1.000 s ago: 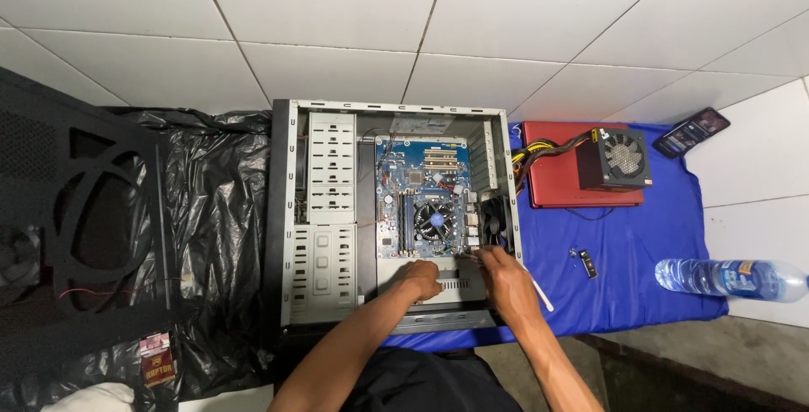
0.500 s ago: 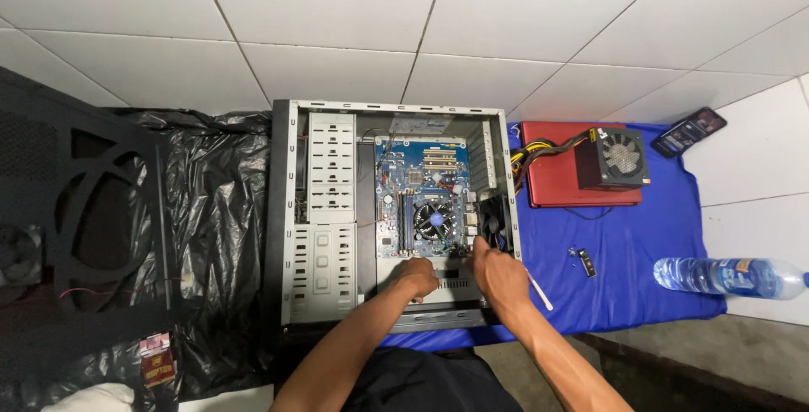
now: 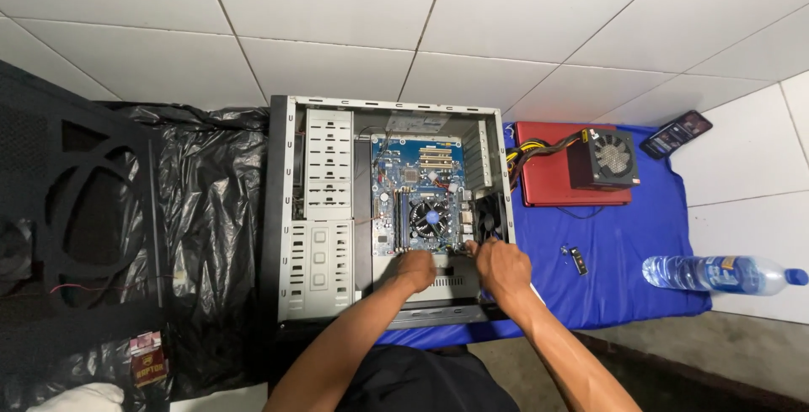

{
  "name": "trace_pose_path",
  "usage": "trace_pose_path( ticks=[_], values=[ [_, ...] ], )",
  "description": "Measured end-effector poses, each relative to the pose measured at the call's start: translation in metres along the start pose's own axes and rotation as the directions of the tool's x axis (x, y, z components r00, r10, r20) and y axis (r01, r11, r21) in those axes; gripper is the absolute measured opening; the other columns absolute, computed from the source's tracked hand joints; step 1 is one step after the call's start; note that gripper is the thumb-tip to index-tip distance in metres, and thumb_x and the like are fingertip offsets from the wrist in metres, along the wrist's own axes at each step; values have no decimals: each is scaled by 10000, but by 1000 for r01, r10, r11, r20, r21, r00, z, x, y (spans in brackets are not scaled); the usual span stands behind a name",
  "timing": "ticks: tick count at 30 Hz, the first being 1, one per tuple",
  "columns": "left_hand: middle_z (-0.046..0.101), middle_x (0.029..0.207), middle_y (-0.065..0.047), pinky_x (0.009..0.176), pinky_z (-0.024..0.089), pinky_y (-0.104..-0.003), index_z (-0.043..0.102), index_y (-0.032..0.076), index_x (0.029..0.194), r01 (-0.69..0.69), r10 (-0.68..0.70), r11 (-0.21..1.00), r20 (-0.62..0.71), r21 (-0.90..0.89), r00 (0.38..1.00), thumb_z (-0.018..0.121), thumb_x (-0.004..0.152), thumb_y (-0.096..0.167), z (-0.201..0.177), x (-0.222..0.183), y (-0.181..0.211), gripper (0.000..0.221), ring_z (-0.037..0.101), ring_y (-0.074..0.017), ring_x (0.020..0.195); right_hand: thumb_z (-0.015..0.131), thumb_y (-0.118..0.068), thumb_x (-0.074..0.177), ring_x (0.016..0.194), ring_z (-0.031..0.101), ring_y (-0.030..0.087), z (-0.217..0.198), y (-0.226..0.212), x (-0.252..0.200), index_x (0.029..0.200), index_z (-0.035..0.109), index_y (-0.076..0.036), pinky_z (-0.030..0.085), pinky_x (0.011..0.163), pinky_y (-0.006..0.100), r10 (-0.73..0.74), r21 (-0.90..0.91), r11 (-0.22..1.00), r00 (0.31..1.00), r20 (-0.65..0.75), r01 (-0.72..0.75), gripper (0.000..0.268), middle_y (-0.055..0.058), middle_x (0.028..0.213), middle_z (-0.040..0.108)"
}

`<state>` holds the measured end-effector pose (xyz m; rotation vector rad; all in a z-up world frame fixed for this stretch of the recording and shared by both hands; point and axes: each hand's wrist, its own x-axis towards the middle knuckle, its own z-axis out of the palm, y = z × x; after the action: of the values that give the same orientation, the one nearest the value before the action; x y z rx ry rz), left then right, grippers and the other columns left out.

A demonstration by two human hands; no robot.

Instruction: Disassembling a desktop computer by removing the side panel, disconnecting power cables, and extracting the power supply and motherboard.

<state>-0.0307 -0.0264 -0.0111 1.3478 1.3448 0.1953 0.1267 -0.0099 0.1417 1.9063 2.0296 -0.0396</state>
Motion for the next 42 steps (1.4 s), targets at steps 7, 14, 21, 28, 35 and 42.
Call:
trace_pose_path(
  ticks=[7, 14, 21, 28, 35, 42],
  values=[
    [673, 980, -280, 809, 542, -589, 622, -22, 1008, -577, 563, 817, -193, -16, 803, 578, 845, -33, -12, 14, 55, 169, 649, -519, 995, 449, -467, 961, 1029, 722, 476, -60, -20, -3, 1267, 379, -43, 583, 885, 598, -66, 130, 991, 946, 318, 25, 528, 246, 1023, 741],
    [702, 866, -182, 765, 545, -531, 640, 41, 847, -541, 524, 840, -212, -31, 825, 590, 755, -52, -17, 18, 52, 140, 679, -450, 966, 389, -291, 1012, 1006, 727, 471, -78, -16, -9, 1299, 427, -60, 594, 867, 608, -109, 181, 981, 971, 211, 71, 370, 229, 998, 738],
    [736, 823, -76, 775, 558, -448, 693, 163, 895, -481, 465, 874, -168, -68, 869, 600, 755, -30, -27, 11, 53, 255, 712, -356, 939, 339, -187, 995, 884, 761, 421, -62, -10, -4, 1147, 577, -97, 625, 738, 544, -129, 83, 989, 988, 84, 122, 296, 177, 976, 753],
    [763, 853, -72, 800, 555, -447, 725, 184, 872, -465, 454, 881, -116, -91, 883, 661, 770, 2, -53, -18, 75, 218, 728, -349, 951, 387, -134, 947, 788, 766, 383, -67, -20, -11, 953, 661, -76, 628, 653, 502, -90, 31, 995, 996, -26, 90, 280, 145, 806, 756],
    [646, 657, -67, 667, 508, -382, 639, 123, 793, -443, 430, 894, -150, -63, 890, 635, 778, 10, -38, 0, 55, 114, 657, -293, 715, 467, -183, 969, 889, 748, 443, -56, -13, -4, 1103, 636, -96, 629, 731, 566, -202, 101, 974, 979, -2, 201, 232, 159, 1009, 713],
    [759, 970, -140, 891, 570, -461, 684, 97, 1039, -92, -111, 959, -652, -269, 750, 667, 873, 44, -82, -48, 56, 174, 717, -341, 1020, 431, -511, 1028, 850, 755, 430, -54, -18, -9, 1172, 588, -69, 625, 718, 563, -48, 69, 996, 999, 4, 48, 490, 198, 945, 720]
  ],
)
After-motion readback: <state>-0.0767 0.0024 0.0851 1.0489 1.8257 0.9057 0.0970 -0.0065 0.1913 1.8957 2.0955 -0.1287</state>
